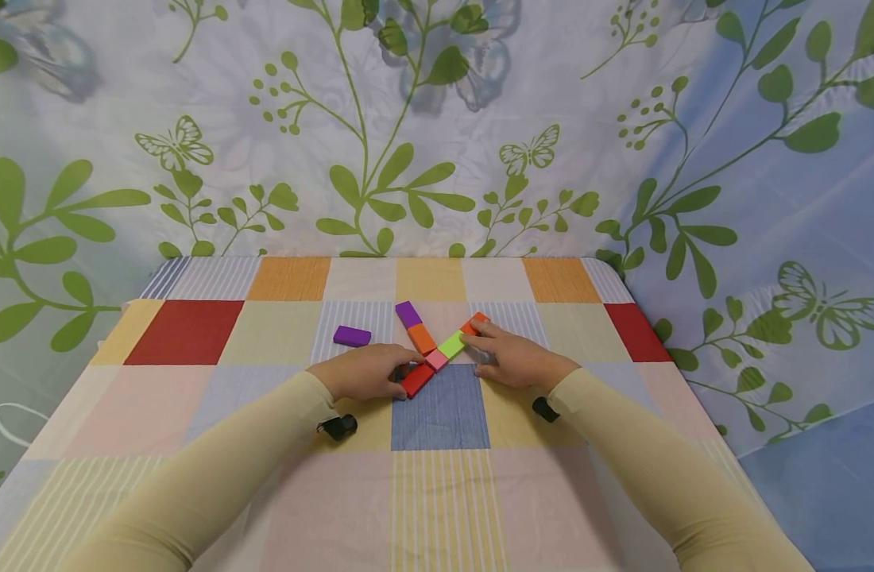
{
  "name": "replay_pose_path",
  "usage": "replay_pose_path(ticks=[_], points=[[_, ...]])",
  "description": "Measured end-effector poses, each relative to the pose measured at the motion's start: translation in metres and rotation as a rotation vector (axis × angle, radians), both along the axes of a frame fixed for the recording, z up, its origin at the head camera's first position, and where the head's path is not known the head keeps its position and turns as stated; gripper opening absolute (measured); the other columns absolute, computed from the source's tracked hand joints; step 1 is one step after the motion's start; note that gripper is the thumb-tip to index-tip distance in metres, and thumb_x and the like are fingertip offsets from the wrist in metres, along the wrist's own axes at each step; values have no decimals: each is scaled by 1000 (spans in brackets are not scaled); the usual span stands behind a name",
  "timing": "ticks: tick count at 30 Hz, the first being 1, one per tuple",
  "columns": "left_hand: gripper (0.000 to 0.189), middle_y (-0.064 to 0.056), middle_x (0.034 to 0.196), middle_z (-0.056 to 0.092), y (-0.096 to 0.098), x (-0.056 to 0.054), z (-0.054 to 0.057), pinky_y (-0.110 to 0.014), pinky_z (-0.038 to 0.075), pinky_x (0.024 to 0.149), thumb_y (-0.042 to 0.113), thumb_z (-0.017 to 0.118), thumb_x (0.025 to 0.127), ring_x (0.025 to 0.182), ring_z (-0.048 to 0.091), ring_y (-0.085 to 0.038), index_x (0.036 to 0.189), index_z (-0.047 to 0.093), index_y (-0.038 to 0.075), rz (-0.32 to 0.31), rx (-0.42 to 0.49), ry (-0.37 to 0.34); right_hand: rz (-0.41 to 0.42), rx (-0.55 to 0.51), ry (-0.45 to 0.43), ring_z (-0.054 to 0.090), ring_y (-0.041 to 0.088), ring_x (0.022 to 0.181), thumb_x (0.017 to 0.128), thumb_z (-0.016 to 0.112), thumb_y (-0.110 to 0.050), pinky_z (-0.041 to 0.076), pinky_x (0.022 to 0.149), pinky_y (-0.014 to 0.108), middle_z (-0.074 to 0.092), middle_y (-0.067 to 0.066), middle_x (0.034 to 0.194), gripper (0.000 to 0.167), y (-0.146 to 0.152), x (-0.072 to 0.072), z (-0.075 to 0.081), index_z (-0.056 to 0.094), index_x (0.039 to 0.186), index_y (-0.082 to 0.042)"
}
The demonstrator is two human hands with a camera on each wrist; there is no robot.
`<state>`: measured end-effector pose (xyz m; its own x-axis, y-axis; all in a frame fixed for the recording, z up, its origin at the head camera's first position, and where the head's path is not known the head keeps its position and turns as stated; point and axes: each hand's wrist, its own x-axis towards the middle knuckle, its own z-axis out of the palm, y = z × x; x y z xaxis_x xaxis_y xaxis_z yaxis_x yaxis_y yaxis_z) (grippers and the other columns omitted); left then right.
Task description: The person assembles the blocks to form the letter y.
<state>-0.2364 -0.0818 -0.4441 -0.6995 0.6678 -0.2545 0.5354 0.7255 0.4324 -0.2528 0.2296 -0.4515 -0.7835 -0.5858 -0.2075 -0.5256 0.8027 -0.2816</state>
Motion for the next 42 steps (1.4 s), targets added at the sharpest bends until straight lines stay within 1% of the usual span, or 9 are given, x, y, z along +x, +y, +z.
replay_pose_path(ticks=[5,13,18,27,34,42], points=[[64,0,133,66,1,1,1,-39,53,111,33,80,95,116,60,-16,153,56,20,-1,3,-4,-5,6,0,30,40,159,103,69,-32,37,125,53,18,16,176,74,0,0,1,34,166,-17],[64,2,121,66,2,0,0,-35,55,104,31,81,94,109,59,-14,152,56,19,-5,15,-6,-8,1,4,29,40,159,103,70,-29,38,124,52,18,16,176,73,-3,4,5,36,165,-16],[63,3,117,66,2,-1,0,-34,54,102,30,81,94,106,59,-14,152,57,19,-7,21,-5,-10,-1,5,28,40,160,103,70,-29,38,124,52,18,16,176,72,-4,6,8,36,165,-15],[63,3,116,66,2,0,0,-35,55,102,29,81,95,105,59,-14,151,57,15,-13,39,0,-4,-16,3,30,40,159,103,70,-30,39,123,52,18,17,176,72,-3,6,7,37,165,-15],[63,3,119,67,2,1,0,-35,54,105,30,80,95,107,59,-13,152,56,16,-10,27,7,-13,-4,-8,30,40,159,103,70,-30,38,124,52,18,16,176,73,-3,7,8,36,165,-16],[66,4,116,66,1,2,2,-35,55,104,30,82,94,106,59,-13,153,55,16,6,37,-10,-8,-3,-6,31,40,159,103,70,-30,38,124,52,19,17,176,73,-4,6,8,36,165,-14]])
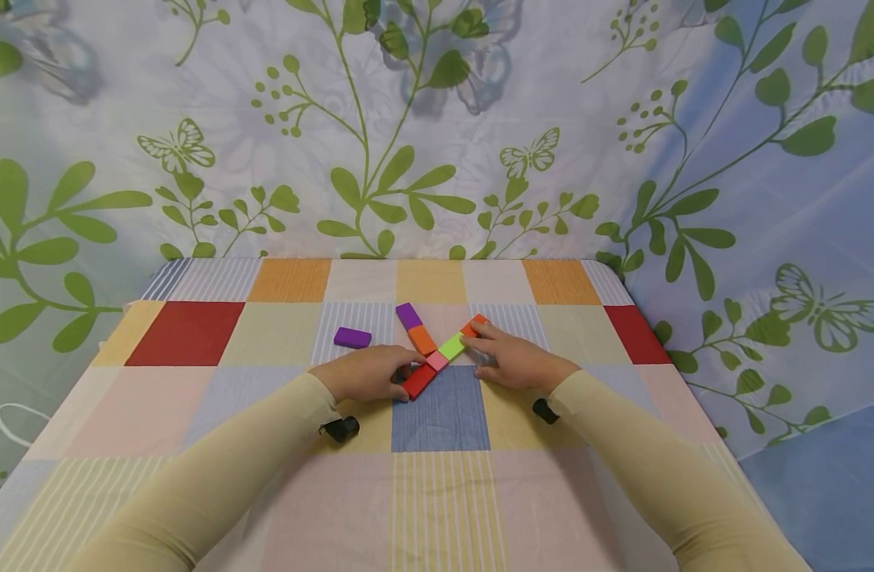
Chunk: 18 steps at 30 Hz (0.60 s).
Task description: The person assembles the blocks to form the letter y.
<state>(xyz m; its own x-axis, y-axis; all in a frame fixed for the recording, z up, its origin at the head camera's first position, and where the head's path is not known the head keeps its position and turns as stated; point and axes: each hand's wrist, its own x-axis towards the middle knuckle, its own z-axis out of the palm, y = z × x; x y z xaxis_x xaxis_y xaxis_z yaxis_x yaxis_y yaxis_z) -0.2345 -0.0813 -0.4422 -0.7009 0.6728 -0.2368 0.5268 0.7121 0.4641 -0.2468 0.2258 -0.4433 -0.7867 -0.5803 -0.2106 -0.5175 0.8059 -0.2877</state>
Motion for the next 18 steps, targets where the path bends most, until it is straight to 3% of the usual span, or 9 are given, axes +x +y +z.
replay_pose_path(ticks=[7,15,18], points=[[63,3,117,65,-18,-5,6,-35,56,99,24,80,94,106,62,-15,151,56,18,38,56,20,11,-7,8,31,41,159,103,70,-30,39,124,52,19,17,176,72,1,-1,0,36,165,-14],[54,-10,136,66,-48,-21,16,-49,49,116,18,77,96,127,61,-30,147,61,11,58,27,174,13,3,16,29,40,159,103,70,-30,38,124,52,18,17,176,73,1,0,-1,36,165,-15],[51,-14,143,63,-60,-27,16,-53,45,119,17,75,97,135,57,-35,146,62,11,74,16,202,12,5,16,28,40,160,103,69,-30,38,124,52,18,17,176,73,1,0,-1,36,165,-14]])
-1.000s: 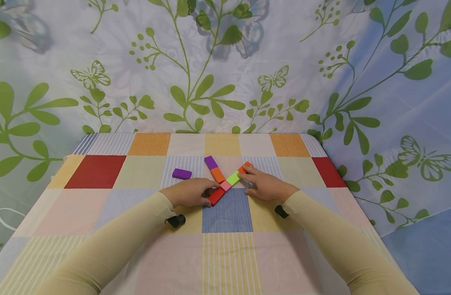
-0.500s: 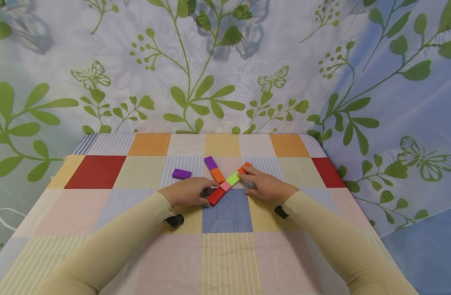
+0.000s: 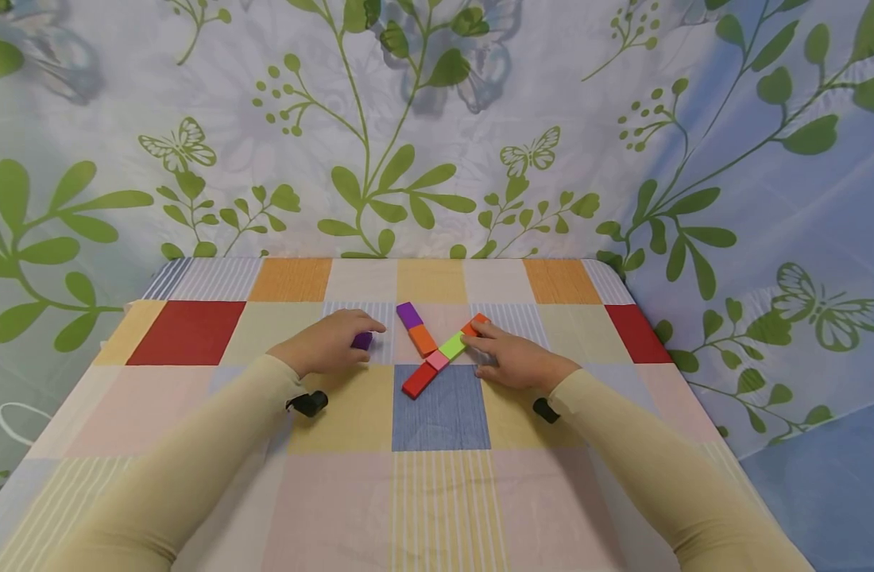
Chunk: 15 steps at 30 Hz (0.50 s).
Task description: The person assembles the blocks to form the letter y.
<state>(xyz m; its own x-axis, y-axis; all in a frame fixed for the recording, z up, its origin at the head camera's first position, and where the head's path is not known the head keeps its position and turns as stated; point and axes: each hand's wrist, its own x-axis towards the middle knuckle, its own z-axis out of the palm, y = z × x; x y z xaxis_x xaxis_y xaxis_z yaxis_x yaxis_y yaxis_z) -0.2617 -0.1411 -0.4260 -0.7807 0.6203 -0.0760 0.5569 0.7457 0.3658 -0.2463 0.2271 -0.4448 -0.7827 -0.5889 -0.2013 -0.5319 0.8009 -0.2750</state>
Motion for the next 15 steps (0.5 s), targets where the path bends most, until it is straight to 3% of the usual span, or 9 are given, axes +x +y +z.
replay_pose_path(ticks=[8,15], points=[[47,-16,145,62,-26,-16,-7,-54,44,119,17,72,100,134,58,-35,145,62,9,54,-20,-36,8,-10,3,30,41,159,103,70,-30,38,124,53,19,18,176,72,0,0,1,36,165,-13],[49,-17,146,62,-37,-24,-12,-56,42,121,16,72,99,136,58,-35,146,61,8,105,19,-95,-2,-1,-5,26,39,161,103,69,-30,37,125,53,18,17,176,73,0,0,1,35,165,-14]])
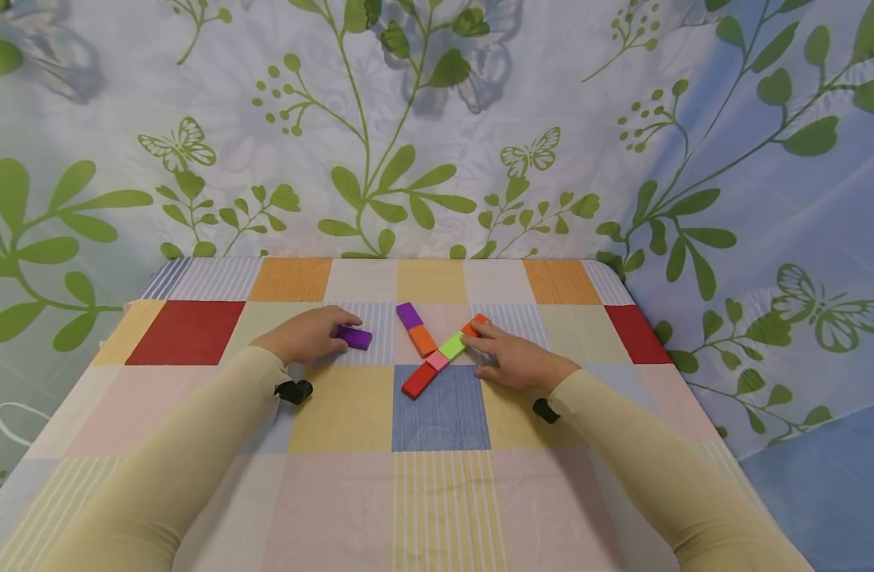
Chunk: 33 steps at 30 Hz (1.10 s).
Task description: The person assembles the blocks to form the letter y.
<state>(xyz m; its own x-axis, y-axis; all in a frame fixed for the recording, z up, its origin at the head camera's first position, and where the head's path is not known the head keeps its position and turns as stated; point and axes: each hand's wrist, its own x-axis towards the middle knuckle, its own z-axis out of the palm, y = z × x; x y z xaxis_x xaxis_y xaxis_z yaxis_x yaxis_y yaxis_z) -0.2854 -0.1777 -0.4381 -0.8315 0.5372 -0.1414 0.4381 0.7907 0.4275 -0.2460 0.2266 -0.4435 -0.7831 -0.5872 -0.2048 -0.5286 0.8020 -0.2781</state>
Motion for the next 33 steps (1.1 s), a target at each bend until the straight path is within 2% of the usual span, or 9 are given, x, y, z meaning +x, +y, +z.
replay_pose_path(ticks=[9,26,33], points=[[48,-14,142,65,-4,-7,-6,-55,44,119,18,73,99,131,61,-33,146,63,10,14,5,-14,-1,-4,-3,27,40,160,103,70,-29,38,124,53,17,18,176,73,-1,0,1,36,165,-15],[46,-11,133,66,-1,-3,-1,-54,48,114,20,72,100,118,62,-27,145,64,16,41,-23,-75,-4,3,-7,25,40,161,104,69,-31,38,124,53,16,16,176,72,-1,0,1,35,166,-16],[48,-13,134,67,0,0,2,-56,48,114,21,72,101,121,64,-29,147,63,22,46,-31,-109,-6,11,3,29,39,160,103,70,-32,38,124,52,18,16,176,74,0,0,0,35,166,-16]])
